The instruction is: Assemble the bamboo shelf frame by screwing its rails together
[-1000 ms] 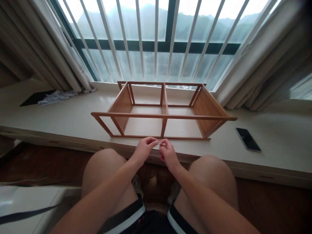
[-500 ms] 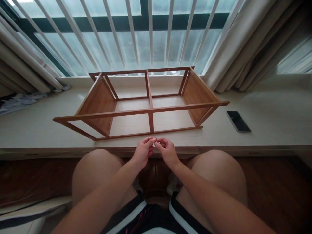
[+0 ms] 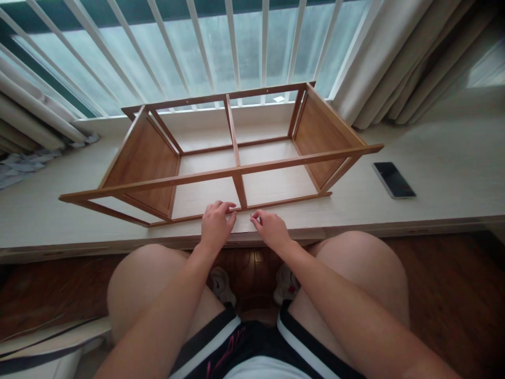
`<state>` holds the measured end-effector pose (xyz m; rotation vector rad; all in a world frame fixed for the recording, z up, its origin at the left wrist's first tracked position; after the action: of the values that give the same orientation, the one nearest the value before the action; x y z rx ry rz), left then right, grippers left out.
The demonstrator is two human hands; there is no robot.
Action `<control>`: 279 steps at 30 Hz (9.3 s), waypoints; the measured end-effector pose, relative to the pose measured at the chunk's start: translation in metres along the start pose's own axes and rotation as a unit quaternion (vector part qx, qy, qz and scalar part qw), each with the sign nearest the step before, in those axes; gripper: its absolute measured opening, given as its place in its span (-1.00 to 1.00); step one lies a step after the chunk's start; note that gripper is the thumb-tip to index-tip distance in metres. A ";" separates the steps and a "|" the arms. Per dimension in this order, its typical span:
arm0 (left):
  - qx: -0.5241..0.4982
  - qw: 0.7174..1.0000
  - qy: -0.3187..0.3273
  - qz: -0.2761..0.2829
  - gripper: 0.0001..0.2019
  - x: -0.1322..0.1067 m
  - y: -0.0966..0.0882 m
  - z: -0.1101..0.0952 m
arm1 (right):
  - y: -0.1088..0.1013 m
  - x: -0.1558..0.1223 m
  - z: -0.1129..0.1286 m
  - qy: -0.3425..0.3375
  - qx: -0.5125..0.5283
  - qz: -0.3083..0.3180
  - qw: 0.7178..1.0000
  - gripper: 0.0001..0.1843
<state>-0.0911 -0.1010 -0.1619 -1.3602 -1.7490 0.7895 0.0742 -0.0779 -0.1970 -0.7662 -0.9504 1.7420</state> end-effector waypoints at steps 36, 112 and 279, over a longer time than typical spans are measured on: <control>0.117 0.990 0.034 0.073 -0.71 0.010 0.037 0.013 | 0.009 0.020 0.009 0.015 -0.084 -0.045 0.995 -0.58; 0.046 0.993 -0.102 -0.032 -0.69 0.034 -0.006 0.060 | -0.046 -0.008 0.010 -0.009 -0.007 0.041 0.999 -0.76; 0.017 0.951 0.294 0.089 -0.61 0.070 -0.069 -0.187 | -0.152 -0.022 -0.002 -0.057 0.242 -0.369 0.895 -0.63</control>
<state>0.0260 -0.0465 0.0049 -1.5475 -1.1531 0.4353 0.1514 -0.0646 -0.0645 0.0451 -0.6983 1.2530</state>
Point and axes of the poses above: each hand's wrist, its own x-axis towards the middle knuckle, its own y-axis out of the palm, z = x × y, the point moved 6 cm from there along x, towards the middle knuckle
